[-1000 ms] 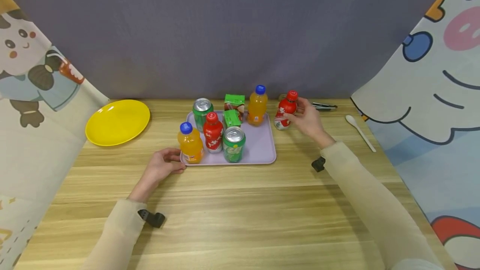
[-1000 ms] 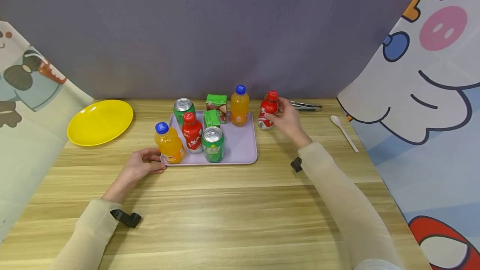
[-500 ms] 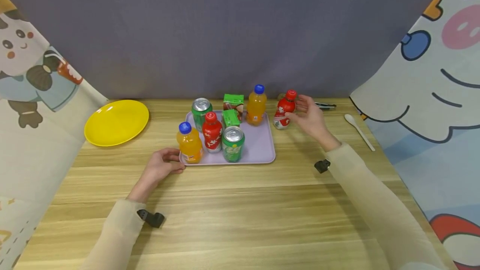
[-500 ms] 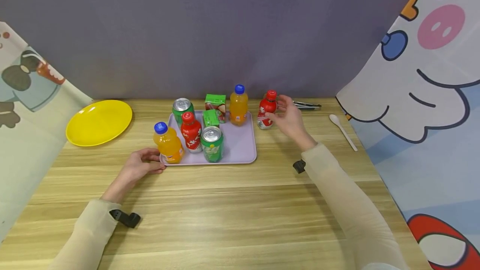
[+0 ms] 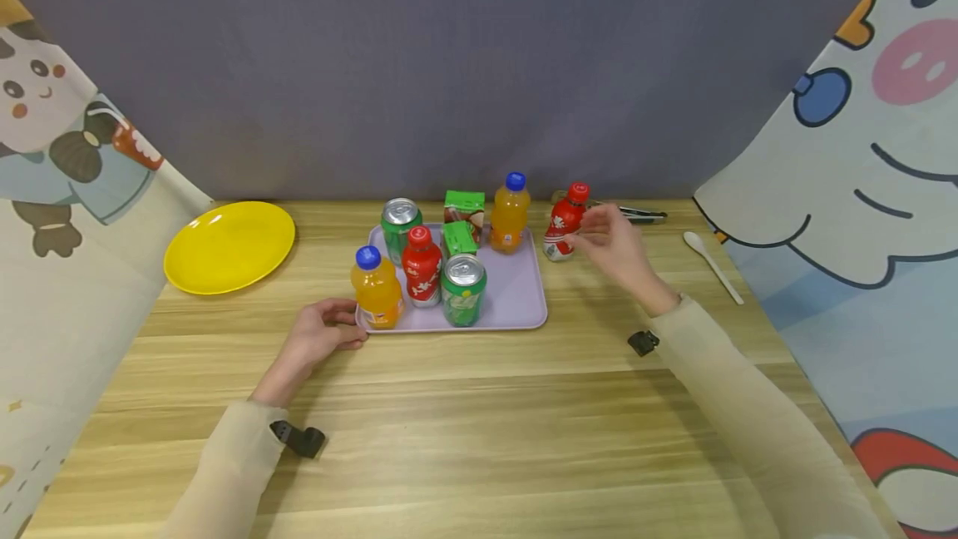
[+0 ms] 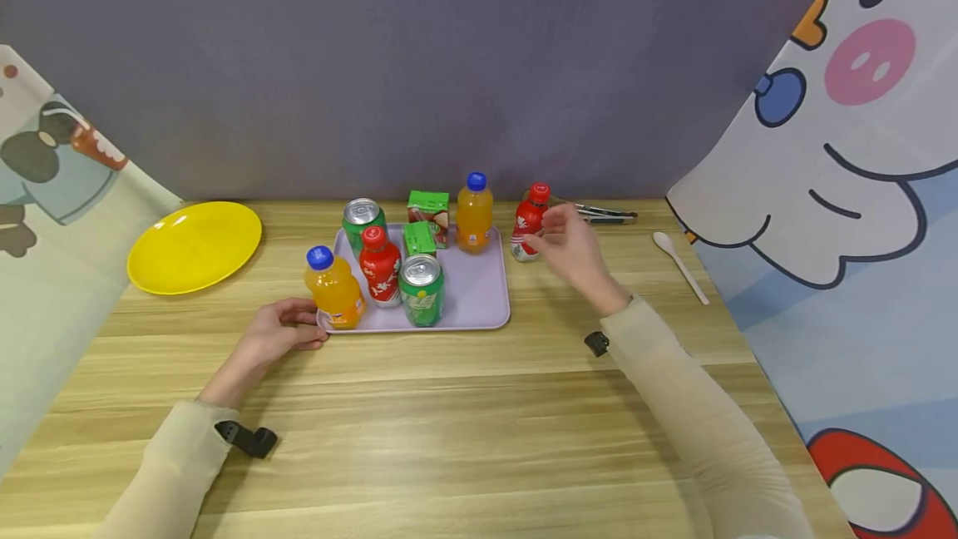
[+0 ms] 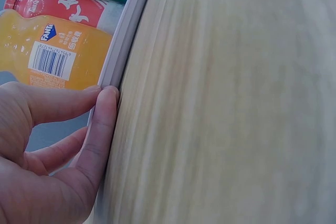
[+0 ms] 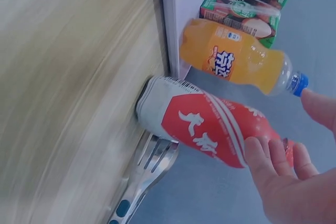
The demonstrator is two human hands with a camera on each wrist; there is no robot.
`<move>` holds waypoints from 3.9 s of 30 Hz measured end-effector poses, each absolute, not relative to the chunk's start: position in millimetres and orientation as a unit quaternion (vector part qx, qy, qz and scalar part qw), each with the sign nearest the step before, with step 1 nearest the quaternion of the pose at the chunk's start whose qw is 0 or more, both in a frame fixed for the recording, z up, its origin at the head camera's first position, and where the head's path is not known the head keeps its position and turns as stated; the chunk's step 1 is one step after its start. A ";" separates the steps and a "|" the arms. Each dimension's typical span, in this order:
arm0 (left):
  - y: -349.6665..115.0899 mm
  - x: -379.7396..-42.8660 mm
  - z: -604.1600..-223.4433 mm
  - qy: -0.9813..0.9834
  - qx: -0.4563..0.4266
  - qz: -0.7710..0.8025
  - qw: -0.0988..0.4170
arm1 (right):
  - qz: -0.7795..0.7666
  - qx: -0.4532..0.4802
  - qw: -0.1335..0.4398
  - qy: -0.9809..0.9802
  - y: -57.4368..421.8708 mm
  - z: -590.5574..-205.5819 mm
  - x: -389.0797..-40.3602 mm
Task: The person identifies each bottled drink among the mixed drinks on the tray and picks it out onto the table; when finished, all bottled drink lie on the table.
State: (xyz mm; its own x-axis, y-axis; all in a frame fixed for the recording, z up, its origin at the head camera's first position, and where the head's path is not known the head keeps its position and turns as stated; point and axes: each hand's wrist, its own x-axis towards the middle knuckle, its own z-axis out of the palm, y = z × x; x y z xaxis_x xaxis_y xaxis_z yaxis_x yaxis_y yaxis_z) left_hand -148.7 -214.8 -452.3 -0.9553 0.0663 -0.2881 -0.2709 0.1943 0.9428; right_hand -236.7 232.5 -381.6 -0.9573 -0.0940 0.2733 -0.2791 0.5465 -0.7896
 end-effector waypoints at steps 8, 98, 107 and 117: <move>-214.0 -149.0 -450.9 0.754 -0.072 0.638 0.138 | 0.458 0.136 0.096 -0.873 218.2 -381.9 -239.8; -212.7 -152.0 -451.5 0.773 -0.073 0.616 0.134 | 0.411 0.043 0.060 -0.909 135.6 -422.8 -288.9; -213.2 -152.9 -454.2 0.773 -0.071 0.617 0.132 | 0.435 0.060 0.048 -0.897 137.4 -420.8 -280.5; -215.4 -153.1 -453.7 0.772 -0.070 0.617 0.132 | 0.431 0.094 0.054 -0.896 143.5 -423.3 -268.7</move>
State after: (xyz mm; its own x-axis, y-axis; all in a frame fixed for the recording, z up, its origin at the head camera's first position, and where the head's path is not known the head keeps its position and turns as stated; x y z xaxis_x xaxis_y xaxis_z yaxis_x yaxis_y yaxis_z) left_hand -153.1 -215.4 -453.7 -0.9550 0.0544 -0.2914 -0.2722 0.2285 0.9347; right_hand -268.7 143.5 -423.3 -0.9764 -0.1228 0.1778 -0.2156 0.6109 -0.7618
